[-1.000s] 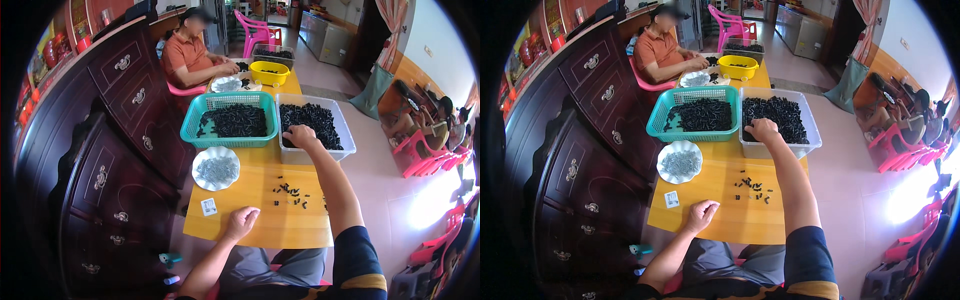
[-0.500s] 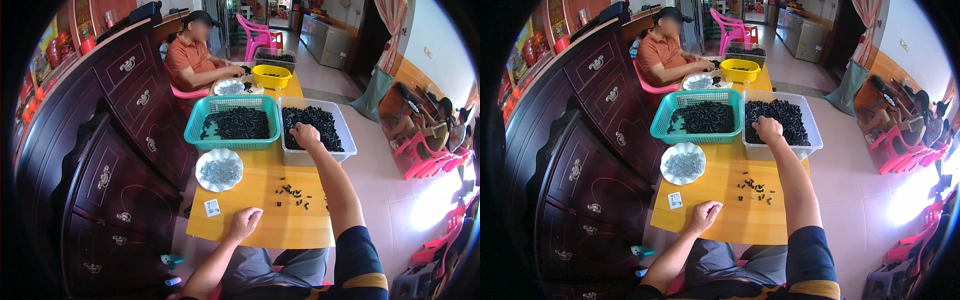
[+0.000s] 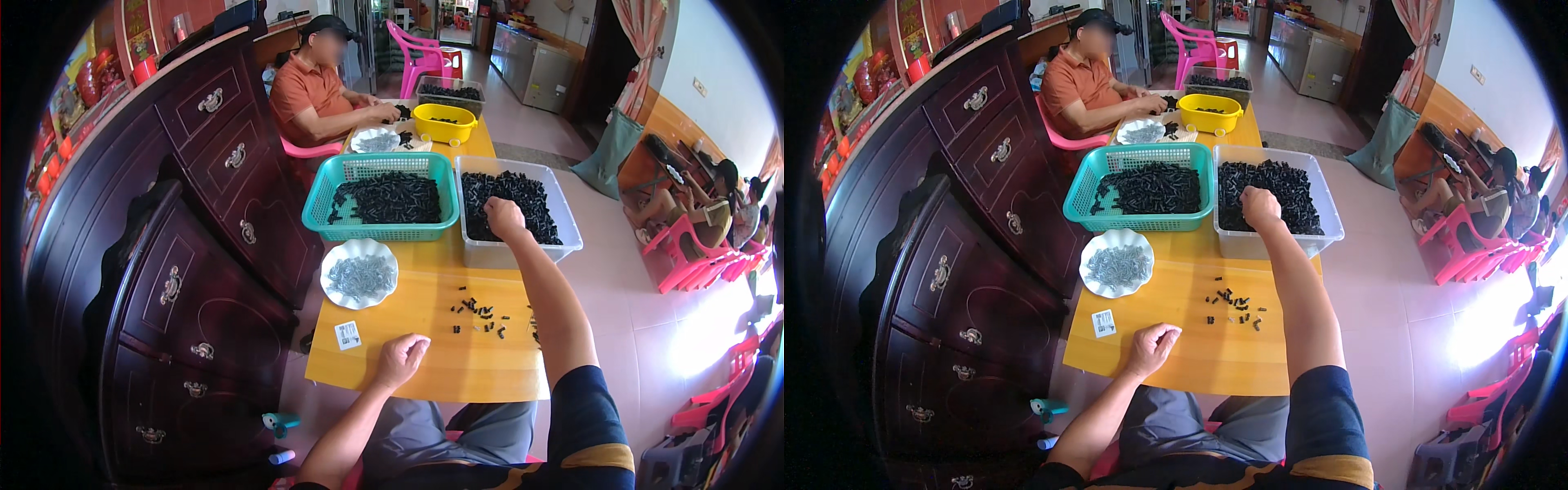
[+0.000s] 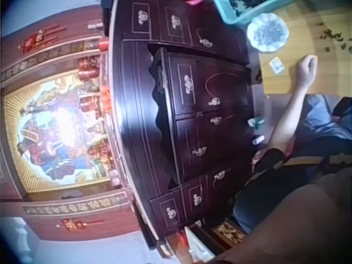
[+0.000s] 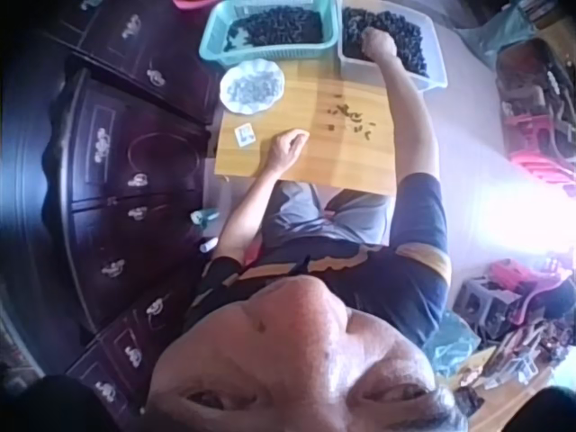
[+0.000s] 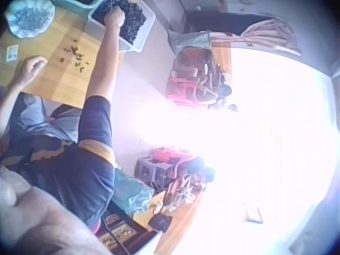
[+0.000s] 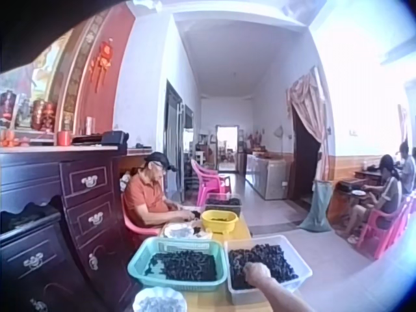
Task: The person assembles plastic components by picking up plastic parts and pins from containers and the table, fitting them together by hand, and placing the assembled pieces on the table.
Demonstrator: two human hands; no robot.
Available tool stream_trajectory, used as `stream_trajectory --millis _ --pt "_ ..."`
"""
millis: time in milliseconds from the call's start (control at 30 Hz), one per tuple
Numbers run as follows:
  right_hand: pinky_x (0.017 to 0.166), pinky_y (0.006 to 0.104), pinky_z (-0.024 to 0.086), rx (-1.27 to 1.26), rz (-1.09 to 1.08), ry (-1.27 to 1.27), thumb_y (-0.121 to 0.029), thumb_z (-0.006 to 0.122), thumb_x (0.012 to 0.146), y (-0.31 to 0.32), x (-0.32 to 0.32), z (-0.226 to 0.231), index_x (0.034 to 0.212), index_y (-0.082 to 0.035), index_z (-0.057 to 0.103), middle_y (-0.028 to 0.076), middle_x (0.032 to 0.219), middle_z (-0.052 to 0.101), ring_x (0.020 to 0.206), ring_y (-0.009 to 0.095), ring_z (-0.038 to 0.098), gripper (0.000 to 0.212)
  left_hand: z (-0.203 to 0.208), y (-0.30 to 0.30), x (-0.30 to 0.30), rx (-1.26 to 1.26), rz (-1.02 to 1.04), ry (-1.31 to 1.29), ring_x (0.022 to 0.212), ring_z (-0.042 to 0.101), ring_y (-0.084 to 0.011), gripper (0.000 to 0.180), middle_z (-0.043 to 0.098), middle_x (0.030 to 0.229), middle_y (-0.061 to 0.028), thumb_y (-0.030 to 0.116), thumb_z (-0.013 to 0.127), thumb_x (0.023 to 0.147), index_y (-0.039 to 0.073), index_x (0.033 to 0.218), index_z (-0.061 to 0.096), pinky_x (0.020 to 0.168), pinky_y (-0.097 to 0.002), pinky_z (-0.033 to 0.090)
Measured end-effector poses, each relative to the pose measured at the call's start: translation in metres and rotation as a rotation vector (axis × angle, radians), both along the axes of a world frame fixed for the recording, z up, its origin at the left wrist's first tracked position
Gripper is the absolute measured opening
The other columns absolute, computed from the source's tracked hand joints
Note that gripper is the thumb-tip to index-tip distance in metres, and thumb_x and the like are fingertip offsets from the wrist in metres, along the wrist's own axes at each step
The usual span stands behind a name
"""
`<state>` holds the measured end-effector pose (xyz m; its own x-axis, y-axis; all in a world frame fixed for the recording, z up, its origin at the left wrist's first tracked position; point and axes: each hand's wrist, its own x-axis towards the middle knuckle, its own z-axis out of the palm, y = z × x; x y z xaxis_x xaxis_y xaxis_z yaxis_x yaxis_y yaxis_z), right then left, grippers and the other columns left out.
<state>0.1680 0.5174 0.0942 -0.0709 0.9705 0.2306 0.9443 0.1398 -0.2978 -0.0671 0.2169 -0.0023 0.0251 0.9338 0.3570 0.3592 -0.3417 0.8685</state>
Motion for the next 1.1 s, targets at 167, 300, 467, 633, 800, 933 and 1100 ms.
stream_trajectory --millis 167,300,467,633,800,933,1100 --pt "0.082 0.0477 0.055 0.005 -0.013 0.024 -0.035 0.059 0.095 -0.007 0.001 0.01 0.099 -0.011 0.07 0.018 0.097 0.071 0.094 0.038 0.068 0.027 0.0 0.0 0.0 0.008 0.002 0.01 0.069 0.069 -0.0228 0.016 0.07 0.078 -0.0131 0.015 0.064 0.096 0.0 0.092 0.068 0.062 -0.0321 0.052" --pt "0.078 0.0486 0.055 0.136 -0.02 0.141 -0.034 0.06 0.094 -0.006 0.011 0.009 0.095 -0.009 0.071 0.019 0.09 0.071 0.088 0.04 0.068 0.027 0.001 -0.003 0.001 -0.02 -0.01 0.004 0.067 0.068 -0.0219 0.017 0.069 0.076 -0.0125 0.016 0.064 0.096 0.0 0.091 0.068 0.061 -0.0316 0.051" --pt "0.067 0.0444 0.054 0.336 0.089 0.479 -0.026 0.058 0.095 -0.019 0.018 0.028 0.089 -0.005 0.069 0.018 0.075 0.068 0.072 0.037 0.068 0.025 -0.004 -0.001 0.005 -0.01 -0.01 -0.025 0.065 0.067 -0.0198 0.015 0.069 0.075 -0.012 0.014 0.064 0.095 0.0 0.092 0.069 0.06 -0.0312 0.051" --pt "0.055 0.0259 0.046 0.258 0.205 0.839 -0.018 0.058 0.097 -0.111 -0.011 0.068 0.094 -0.003 0.069 0.006 0.064 0.061 0.056 0.01 0.056 0.019 -0.004 -0.003 0.001 -0.062 0.018 -0.072 0.061 0.066 -0.019 0.011 0.068 0.072 -0.0117 0.011 0.066 0.092 0.0 0.091 0.069 0.057 -0.0308 0.05" --pt "0.057 0.0325 0.05 0.236 0.348 0.683 -0.007 0.061 0.095 -0.222 -0.013 0.005 0.092 -0.002 0.067 0.015 0.071 0.063 0.06 0.027 0.064 0.008 0.007 -0.003 0.006 0.051 0.006 0.201 0.07 0.064 -0.0243 0.025 0.064 0.085 -0.0112 0.014 0.076 0.081 0.003 0.102 0.066 0.062 -0.0353 0.052" --pt "0.061 0.0385 0.053 0.215 0.299 0.533 -0.01 0.063 0.093 -0.276 -0.007 -0.055 0.094 -0.006 0.065 0.014 0.079 0.067 0.07 0.032 0.067 0.005 0.014 -0.006 0.011 0.286 -0.019 0.429 0.091 0.062 -0.0307 0.043 0.063 0.102 -0.0116 0.023 0.081 0.074 0.005 0.109 0.064 0.08 -0.0413 0.051" --pt "0.059 0.0406 0.053 0.254 0.257 0.349 -0.014 0.062 0.093 -0.303 0.003 -0.081 0.094 -0.011 0.064 0.008 0.08 0.063 0.068 0.031 0.065 0.003 0.015 -0.01 0.018 0.234 -0.056 0.542 0.102 0.06 -0.0329 0.046 0.063 0.108 -0.0123 0.025 0.08 0.074 0.004 0.112 0.063 0.089 -0.0429 0.048"
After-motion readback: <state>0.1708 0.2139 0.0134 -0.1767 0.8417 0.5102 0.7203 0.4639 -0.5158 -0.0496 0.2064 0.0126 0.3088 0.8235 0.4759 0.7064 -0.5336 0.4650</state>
